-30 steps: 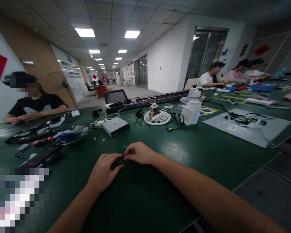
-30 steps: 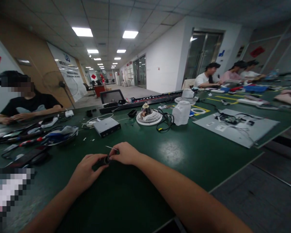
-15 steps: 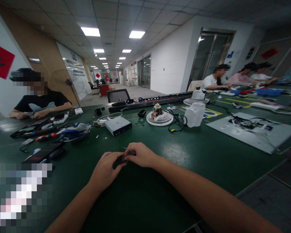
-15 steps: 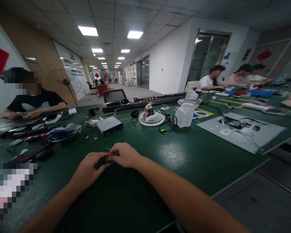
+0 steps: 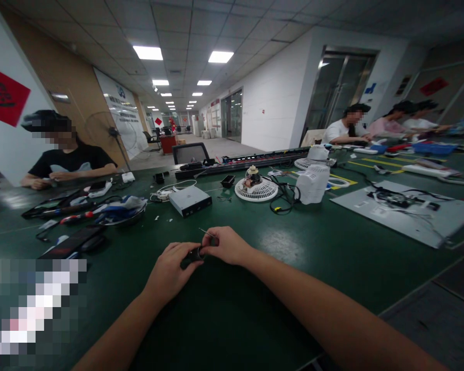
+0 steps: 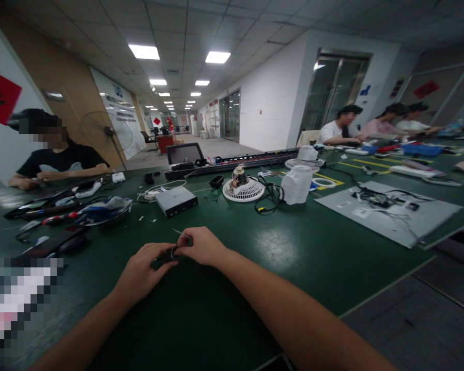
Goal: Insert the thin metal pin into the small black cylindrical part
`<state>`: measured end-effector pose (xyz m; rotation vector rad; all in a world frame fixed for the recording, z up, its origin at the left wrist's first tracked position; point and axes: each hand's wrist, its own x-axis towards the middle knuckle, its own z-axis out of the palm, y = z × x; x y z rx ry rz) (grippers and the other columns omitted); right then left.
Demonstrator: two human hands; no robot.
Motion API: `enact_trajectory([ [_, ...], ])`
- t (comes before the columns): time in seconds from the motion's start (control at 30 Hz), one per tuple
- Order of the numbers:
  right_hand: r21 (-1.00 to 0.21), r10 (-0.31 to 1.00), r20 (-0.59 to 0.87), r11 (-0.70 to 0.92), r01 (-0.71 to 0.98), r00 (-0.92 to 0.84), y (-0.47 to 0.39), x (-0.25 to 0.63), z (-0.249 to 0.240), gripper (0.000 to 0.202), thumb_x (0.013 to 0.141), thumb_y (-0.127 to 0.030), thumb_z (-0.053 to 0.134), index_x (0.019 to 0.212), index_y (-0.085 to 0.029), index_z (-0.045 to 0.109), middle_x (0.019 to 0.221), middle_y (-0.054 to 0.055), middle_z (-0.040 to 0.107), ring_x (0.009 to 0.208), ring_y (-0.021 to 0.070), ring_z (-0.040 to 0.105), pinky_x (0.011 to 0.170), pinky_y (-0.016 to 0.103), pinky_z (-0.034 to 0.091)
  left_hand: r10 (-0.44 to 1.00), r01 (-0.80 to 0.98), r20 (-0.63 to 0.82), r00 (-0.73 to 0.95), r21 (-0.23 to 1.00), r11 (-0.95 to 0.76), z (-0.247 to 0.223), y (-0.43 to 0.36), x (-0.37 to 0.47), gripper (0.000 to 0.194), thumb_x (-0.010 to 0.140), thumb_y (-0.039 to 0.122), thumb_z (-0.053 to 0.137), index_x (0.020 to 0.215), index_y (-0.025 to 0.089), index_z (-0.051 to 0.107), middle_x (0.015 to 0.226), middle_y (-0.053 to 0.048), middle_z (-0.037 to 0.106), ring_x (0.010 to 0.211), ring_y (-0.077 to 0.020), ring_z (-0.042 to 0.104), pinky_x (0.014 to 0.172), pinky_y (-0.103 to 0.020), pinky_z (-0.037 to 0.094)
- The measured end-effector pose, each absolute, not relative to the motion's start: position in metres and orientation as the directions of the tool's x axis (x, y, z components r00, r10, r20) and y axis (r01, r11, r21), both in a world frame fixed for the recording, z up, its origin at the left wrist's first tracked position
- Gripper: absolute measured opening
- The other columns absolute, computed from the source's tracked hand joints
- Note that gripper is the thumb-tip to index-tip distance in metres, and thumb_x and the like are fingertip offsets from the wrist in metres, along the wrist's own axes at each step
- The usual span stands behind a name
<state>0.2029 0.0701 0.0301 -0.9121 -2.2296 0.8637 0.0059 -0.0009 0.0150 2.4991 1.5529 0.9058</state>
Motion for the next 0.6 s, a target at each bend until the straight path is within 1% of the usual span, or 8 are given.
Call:
enact_trajectory([
  [0.1,-0.726,0.769,0.247,0.550,0.413,-0.589,0.069,0.203,0.030,0.017,0.070,-0.025,0.078,0.079,-0.017,0.067,0.071,-0.004,0.061,0.062,0.0088,0.050,0.059,0.021,0.037,0.820,0.782,0.451,0.353,0.339,-0.523,0.014,-0.001,0.006,0.031,0.083,0.026,0.065,0.114,0.024,0.063,0.111,-0.005,0.069,0.104,-0.0234,0.062,0.091,-0.041,0.051],
  [0.2,-0.777,0.761,0.198,0.505,0.374,-0.617,0.071,0.202,0.027,0.014,0.070,-0.022,0.076,0.080,-0.016,0.067,0.072,-0.004,0.062,0.062,0.0085,0.051,0.060,0.021,0.039,0.810,0.760,0.449,0.377,0.349,-0.548,0.016,-0.002,0.007,0.030,0.083,0.024,0.065,0.113,0.023,0.063,0.110,-0.006,0.069,0.104,-0.0234,0.062,0.091,-0.041,0.051],
  [0.27,-0.852,0.759,0.132,0.416,0.318,-0.637,0.073,0.200,0.023,0.015,0.070,-0.018,0.076,0.081,-0.016,0.066,0.072,-0.004,0.062,0.062,0.0079,0.052,0.058,0.020,0.040,0.805,0.747,0.452,0.383,0.361,-0.558,0.017,-0.002,0.008,0.030,0.082,0.023,0.066,0.113,0.023,0.063,0.110,-0.006,0.069,0.104,-0.0232,0.062,0.092,-0.042,0.051],
  [0.33,-0.918,0.768,0.043,0.283,0.279,-0.639,0.074,0.198,0.021,0.017,0.068,-0.016,0.076,0.079,-0.015,0.063,0.069,-0.005,0.060,0.057,0.0067,0.051,0.054,0.019,0.040,0.806,0.739,0.452,0.383,0.373,-0.560,0.017,-0.003,0.007,0.030,0.082,0.023,0.065,0.113,0.023,0.063,0.111,-0.006,0.069,0.104,-0.0230,0.062,0.092,-0.041,0.051],
  [0.4,-0.952,0.778,-0.051,0.151,0.266,-0.627,0.074,0.196,0.019,0.018,0.069,-0.016,0.076,0.078,-0.015,0.060,0.063,-0.007,0.056,0.050,0.0052,0.048,0.048,0.018,0.038,0.813,0.737,0.447,0.373,0.390,-0.552,0.017,-0.003,0.007,0.030,0.083,0.024,0.064,0.113,0.024,0.062,0.111,-0.006,0.068,0.105,-0.0229,0.062,0.092,-0.041,0.052],
  [0.47,-0.964,0.779,-0.120,0.057,0.260,-0.616,0.073,0.193,0.019,0.017,0.071,-0.018,0.074,0.078,-0.016,0.058,0.060,-0.008,0.054,0.043,0.0040,0.043,0.041,0.017,0.033,0.822,0.739,0.449,0.351,0.406,-0.537,0.016,-0.002,0.008,0.030,0.083,0.025,0.064,0.113,0.024,0.062,0.111,-0.006,0.068,0.103,-0.0228,0.063,0.091,-0.041,0.052],
  [0.53,-0.967,0.777,-0.154,0.009,0.256,-0.610,0.072,0.191,0.019,0.015,0.073,-0.018,0.072,0.079,-0.016,0.057,0.059,-0.008,0.053,0.040,0.0036,0.041,0.038,0.016,0.031,0.830,0.743,0.451,0.327,0.420,-0.521,0.016,-0.002,0.009,0.030,0.083,0.027,0.065,0.113,0.024,0.062,0.110,-0.006,0.069,0.102,-0.0227,0.064,0.090,-0.041,0.052],
  [0.6,-0.966,0.781,-0.155,0.007,0.257,-0.605,0.071,0.190,0.018,0.015,0.074,-0.018,0.071,0.082,-0.016,0.058,0.063,-0.007,0.054,0.042,0.0037,0.042,0.038,0.017,0.032,0.843,0.749,0.440,0.309,0.433,-0.501,0.016,-0.001,0.010,0.029,0.082,0.027,0.065,0.112,0.023,0.063,0.109,-0.005,0.069,0.100,-0.0225,0.064,0.089,-0.040,0.052],
])
